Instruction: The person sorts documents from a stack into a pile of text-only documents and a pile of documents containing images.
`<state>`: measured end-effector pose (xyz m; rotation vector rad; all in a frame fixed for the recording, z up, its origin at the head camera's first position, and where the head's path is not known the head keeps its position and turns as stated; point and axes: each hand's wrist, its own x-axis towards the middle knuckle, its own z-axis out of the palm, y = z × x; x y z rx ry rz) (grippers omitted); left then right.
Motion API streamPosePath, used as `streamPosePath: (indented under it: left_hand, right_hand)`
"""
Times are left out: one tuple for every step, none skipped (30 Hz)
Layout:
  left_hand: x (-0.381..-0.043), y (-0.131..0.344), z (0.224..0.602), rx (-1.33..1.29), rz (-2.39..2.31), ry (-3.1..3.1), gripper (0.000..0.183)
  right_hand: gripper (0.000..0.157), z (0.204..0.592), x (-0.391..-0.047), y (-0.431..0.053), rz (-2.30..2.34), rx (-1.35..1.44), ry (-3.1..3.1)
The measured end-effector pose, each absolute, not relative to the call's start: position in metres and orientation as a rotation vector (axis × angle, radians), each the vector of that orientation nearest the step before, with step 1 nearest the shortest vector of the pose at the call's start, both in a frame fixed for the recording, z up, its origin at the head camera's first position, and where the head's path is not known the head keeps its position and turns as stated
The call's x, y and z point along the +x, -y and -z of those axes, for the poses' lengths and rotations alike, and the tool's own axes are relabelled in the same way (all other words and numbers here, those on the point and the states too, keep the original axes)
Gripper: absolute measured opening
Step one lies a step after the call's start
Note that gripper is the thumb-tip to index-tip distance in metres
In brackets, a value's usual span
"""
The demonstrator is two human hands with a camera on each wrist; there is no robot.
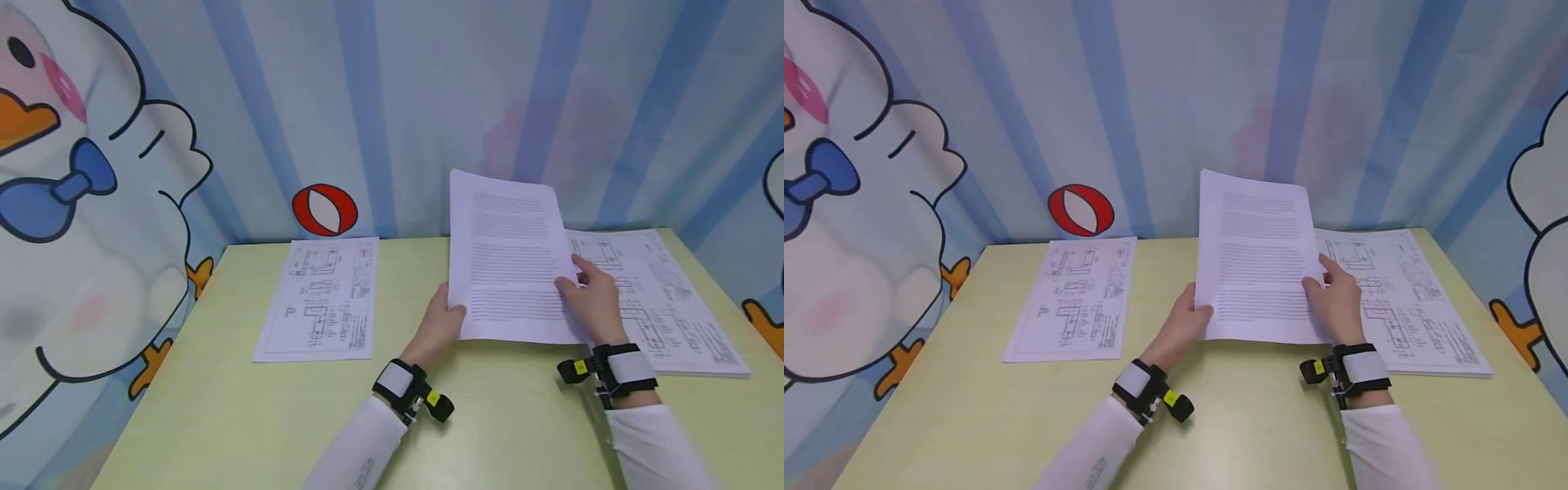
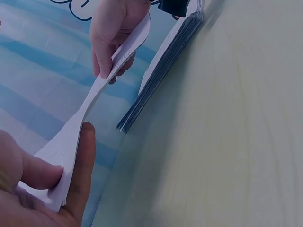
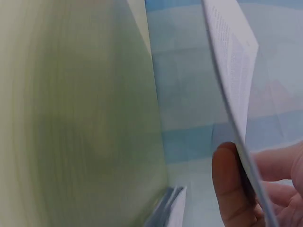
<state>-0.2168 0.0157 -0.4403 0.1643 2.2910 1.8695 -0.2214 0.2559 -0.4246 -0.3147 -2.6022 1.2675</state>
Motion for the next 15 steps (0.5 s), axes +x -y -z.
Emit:
streamPosePath:
  left_hand:
    - [-0.217, -0.012, 0.441, 0.159, -1.873, -2.292, 0.035]
    - [-0.217, -0.008, 0.443, 0.155, -1.876, -2.295, 0.035]
    - [-0.217, -0.004, 0.445, 0.151, -1.879, -2.296, 0.036]
    - [-0.217, 0.0, 0.447, 0.146, -1.877, -2.3, 0.036]
    - [-0.217, 0.005, 0.449, 0.135, -1.874, -2.303, 0.037]
    - [-0.216, 0.009, 0.451, 0.121, -1.866, -2.306, 0.038]
    - [-0.216, 0.013, 0.453, 0.114, -1.862, -2.304, 0.038]
    - [-0.216, 0.018, 0.455, 0.105, -1.855, -2.301, 0.039]
    - [-0.216, 0.022, 0.457, 0.089, -1.844, -2.301, 0.039]
    - [-0.216, 0.027, 0.458, 0.077, -1.837, -2.302, 0.04]
    - [-0.216, 0.031, 0.458, 0.061, -1.828, -2.299, 0.04]
    - [-0.215, 0.035, 0.459, 0.054, -1.82, -2.302, 0.041]
    - [-0.216, 0.039, 0.459, 0.047, -1.805, -2.309, 0.042]
    - [-0.216, 0.043, 0.459, 0.042, -1.785, -2.324, 0.043]
    - [-0.216, 0.047, 0.459, 0.036, -1.758, -2.34, 0.044]
  right_hand:
    - [0.059, 0.425, -0.221, -0.253, -1.281, -0.292, 2.609]
    - [0.059, 0.426, -0.221, -0.25, -1.29, -0.26, 2.617]
    - [0.06, 0.426, -0.221, -0.247, -1.305, -0.229, 2.623]
    - [0.061, 0.426, -0.221, -0.244, -1.311, -0.196, 2.632]
    - [0.061, 0.427, -0.222, -0.24, -1.311, -0.164, 2.642]
    - [0.061, 0.428, -0.222, -0.237, -1.315, -0.132, 2.654]
    - [0.061, 0.428, -0.222, -0.233, -1.316, -0.105, 2.668]
    - [0.061, 0.429, -0.223, -0.229, -1.316, -0.078, 2.681]
    - [0.06, 0.43, -0.223, -0.225, -1.315, -0.057, 2.693]
    - [0.06, 0.431, -0.223, -0.222, -1.308, -0.039, 2.706]
    - [0.059, 0.432, -0.224, -0.218, -1.311, -0.016, 2.713]
    - [0.059, 0.433, -0.224, -0.215, -1.318, -0.002, 2.72]
    - [0.059, 0.435, -0.225, -0.212, -1.327, 0.011, 2.724]
    - [0.059, 0.436, -0.225, -0.21, -1.333, 0.025, 2.726]
    - [0.059, 0.438, -0.226, -0.207, -1.343, 0.031, 2.728]
